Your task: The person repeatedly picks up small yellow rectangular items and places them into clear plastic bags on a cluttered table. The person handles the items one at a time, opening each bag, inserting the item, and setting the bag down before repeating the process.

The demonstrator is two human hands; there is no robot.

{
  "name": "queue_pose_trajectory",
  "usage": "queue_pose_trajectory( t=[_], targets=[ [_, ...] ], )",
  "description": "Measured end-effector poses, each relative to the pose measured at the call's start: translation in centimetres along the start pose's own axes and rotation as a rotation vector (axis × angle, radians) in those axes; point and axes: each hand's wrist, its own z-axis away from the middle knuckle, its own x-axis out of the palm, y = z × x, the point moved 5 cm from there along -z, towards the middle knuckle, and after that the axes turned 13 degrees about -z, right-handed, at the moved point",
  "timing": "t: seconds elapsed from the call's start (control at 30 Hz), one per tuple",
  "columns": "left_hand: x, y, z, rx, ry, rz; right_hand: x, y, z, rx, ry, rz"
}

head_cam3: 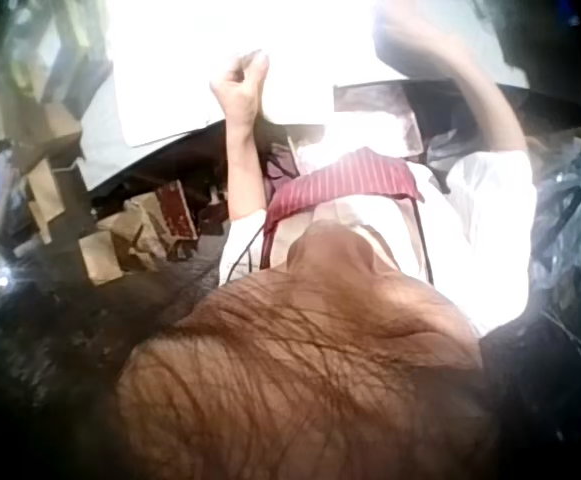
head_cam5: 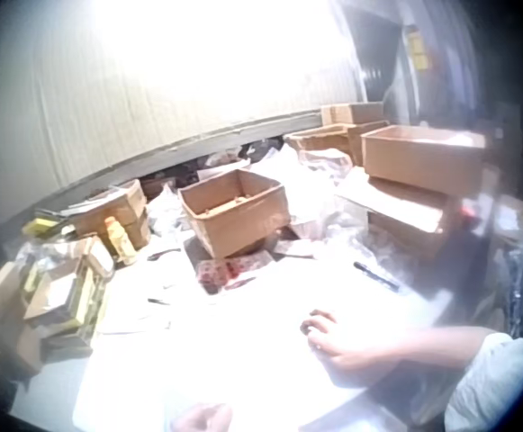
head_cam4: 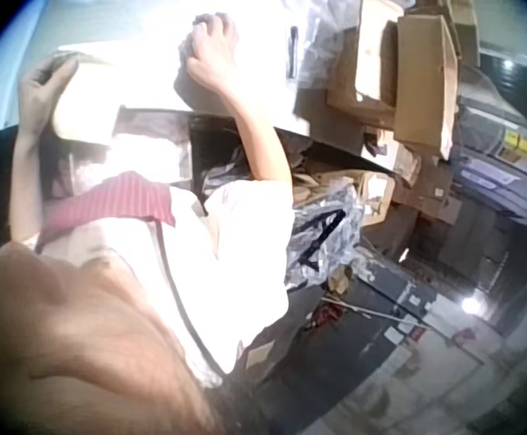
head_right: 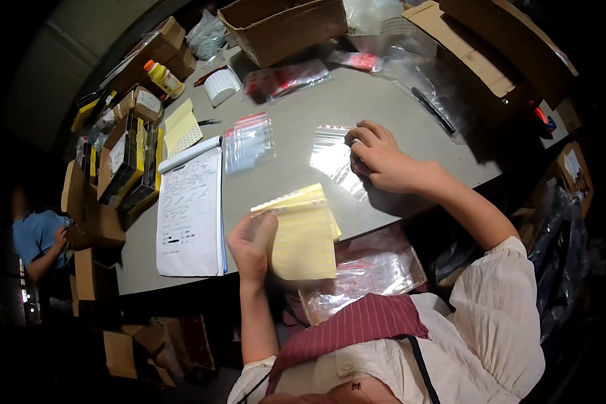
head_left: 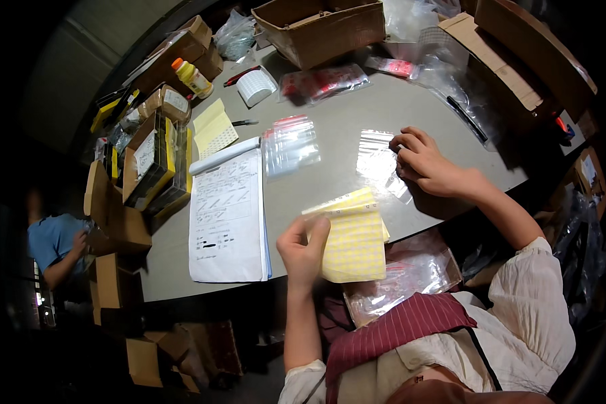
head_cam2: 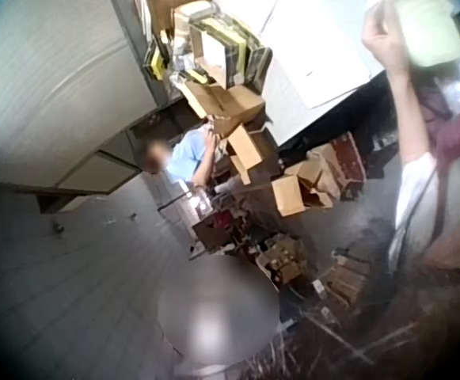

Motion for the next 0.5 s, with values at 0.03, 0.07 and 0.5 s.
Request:
queue_pose_trajectory(
  t=[0.03,0.07,0.5],
  targets=[
    [-0.1,0.0,0.1,0.009,0.005,-0.013,0.0,-0.2,-0.1,0.0,-0.007,-0.003],
    [-0.3,0.0,0.1,0.011,0.008,-0.014,0.0,-0.3,-0.2,0.0,-0.014,-0.007],
    [-0.2,0.2,0.2,0.05,0.047,0.047,-0.9,1.0,-0.5,0.029,0.083,0.217]
  ],
)
